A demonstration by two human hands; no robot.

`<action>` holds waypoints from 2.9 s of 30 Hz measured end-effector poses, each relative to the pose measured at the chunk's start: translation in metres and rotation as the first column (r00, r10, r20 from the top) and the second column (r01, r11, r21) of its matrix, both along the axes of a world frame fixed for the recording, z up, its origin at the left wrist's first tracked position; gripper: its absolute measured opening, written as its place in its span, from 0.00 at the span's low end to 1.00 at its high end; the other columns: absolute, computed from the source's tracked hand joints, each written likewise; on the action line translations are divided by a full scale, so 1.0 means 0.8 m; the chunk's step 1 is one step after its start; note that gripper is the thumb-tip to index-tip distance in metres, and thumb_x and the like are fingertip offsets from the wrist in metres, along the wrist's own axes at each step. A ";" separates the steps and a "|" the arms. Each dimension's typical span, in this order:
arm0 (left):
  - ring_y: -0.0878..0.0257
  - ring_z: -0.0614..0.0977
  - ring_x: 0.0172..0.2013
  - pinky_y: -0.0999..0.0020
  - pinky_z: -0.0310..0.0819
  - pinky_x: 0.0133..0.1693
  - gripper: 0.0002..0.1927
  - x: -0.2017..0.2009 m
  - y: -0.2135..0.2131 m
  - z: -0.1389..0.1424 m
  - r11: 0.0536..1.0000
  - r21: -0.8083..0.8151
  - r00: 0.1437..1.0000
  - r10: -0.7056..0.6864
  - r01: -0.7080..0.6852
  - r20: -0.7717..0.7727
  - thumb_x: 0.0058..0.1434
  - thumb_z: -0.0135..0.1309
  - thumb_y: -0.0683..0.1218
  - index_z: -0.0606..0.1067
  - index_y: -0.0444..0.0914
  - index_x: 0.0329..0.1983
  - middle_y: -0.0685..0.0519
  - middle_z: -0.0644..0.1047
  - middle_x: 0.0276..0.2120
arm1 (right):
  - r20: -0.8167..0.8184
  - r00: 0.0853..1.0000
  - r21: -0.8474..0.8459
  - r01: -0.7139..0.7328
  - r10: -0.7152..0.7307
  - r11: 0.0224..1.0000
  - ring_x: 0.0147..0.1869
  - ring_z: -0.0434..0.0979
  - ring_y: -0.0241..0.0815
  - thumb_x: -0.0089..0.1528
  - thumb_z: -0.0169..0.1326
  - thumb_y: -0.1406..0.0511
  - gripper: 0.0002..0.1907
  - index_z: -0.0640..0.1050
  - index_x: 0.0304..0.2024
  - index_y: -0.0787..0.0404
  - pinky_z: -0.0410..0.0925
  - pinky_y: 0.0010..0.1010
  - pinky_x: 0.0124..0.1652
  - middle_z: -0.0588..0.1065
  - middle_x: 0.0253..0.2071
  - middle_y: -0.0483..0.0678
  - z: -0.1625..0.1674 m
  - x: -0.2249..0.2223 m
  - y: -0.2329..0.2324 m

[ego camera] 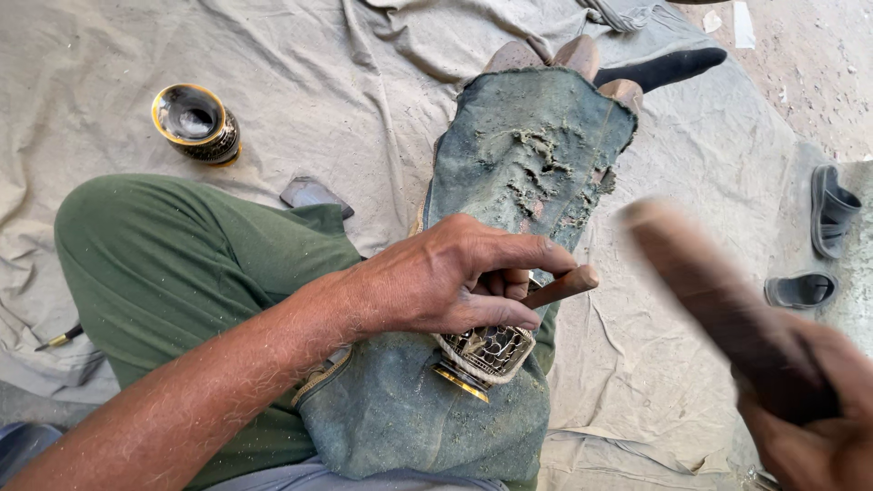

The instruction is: The person sits on the ground with a small brass vessel resting on a worn cloth cushion on their legs. They hold a punch against the vessel's surface with one hand and repeatedly strike it with a wooden mallet held in the other hand, repositioning the punch to work different spots on the vessel body.

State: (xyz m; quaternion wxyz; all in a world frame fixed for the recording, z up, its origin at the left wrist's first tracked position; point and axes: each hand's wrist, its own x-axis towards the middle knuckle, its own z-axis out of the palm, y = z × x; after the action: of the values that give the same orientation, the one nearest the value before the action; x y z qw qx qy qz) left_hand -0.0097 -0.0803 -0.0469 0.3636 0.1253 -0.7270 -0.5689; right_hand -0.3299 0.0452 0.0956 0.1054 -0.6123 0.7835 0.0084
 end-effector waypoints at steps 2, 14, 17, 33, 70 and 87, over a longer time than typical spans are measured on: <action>0.70 0.81 0.28 0.69 0.79 0.33 0.29 -0.002 -0.002 -0.001 1.000 0.031 1.000 0.005 -0.005 0.011 0.59 0.68 0.46 0.74 0.47 0.64 0.59 0.79 0.28 | 0.102 0.982 -0.143 -0.141 0.156 0.980 0.38 0.80 0.41 0.50 0.61 0.82 0.18 0.76 0.42 0.67 0.70 0.34 0.58 0.78 0.31 0.52 -0.003 0.000 -0.009; 0.72 0.81 0.27 0.73 0.80 0.31 0.31 -0.008 -0.005 0.005 0.992 0.118 0.994 0.028 -0.041 0.108 0.60 0.66 0.48 0.71 0.45 0.66 0.60 0.78 0.25 | -0.019 0.999 0.014 -0.035 0.035 0.999 0.39 0.81 0.39 0.50 0.62 0.78 0.28 0.75 0.54 0.66 0.77 0.33 0.45 0.75 0.40 0.52 -0.012 -0.022 -0.017; 0.73 0.81 0.27 0.73 0.79 0.32 0.31 -0.007 -0.003 0.007 0.994 0.099 0.994 0.040 -0.050 0.102 0.60 0.66 0.48 0.71 0.46 0.67 0.60 0.78 0.25 | 0.051 0.998 -0.003 -0.034 0.034 0.999 0.38 0.81 0.39 0.51 0.62 0.76 0.28 0.73 0.54 0.66 0.78 0.32 0.46 0.73 0.41 0.53 -0.012 -0.008 -0.029; 0.72 0.82 0.28 0.75 0.81 0.33 0.28 -0.010 -0.005 0.002 0.993 0.110 0.996 0.025 -0.034 0.085 0.59 0.67 0.48 0.74 0.43 0.63 0.60 0.81 0.27 | -0.130 0.991 0.261 0.075 -0.042 0.963 0.35 0.82 0.36 0.53 0.62 0.76 0.28 0.76 0.57 0.57 0.77 0.31 0.42 0.79 0.36 0.47 0.007 0.061 -0.076; 0.71 0.81 0.27 0.71 0.79 0.32 0.29 -0.008 -0.007 0.001 0.994 0.105 0.995 0.005 -0.015 0.096 0.60 0.66 0.49 0.73 0.47 0.65 0.59 0.79 0.25 | -0.087 0.995 0.077 -0.047 0.054 0.996 0.29 0.79 0.40 0.57 0.63 0.76 0.23 0.78 0.54 0.63 0.74 0.33 0.32 0.76 0.31 0.48 0.002 0.000 -0.029; 0.70 0.81 0.25 0.70 0.77 0.30 0.31 -0.009 -0.011 -0.001 0.997 0.072 0.994 0.014 -0.022 0.107 0.58 0.67 0.49 0.72 0.45 0.65 0.59 0.78 0.24 | 0.174 0.972 -0.022 0.163 -0.156 0.986 0.41 0.82 0.41 0.56 0.64 0.76 0.28 0.72 0.58 0.67 0.72 0.38 0.50 0.78 0.34 0.51 -0.006 -0.013 -0.030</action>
State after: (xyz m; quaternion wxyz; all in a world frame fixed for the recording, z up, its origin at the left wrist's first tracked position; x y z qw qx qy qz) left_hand -0.0172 -0.0894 -0.0480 0.3245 0.1751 -0.7228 -0.5844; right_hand -0.3404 0.0208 0.0907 0.1616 -0.5476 0.8182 -0.0671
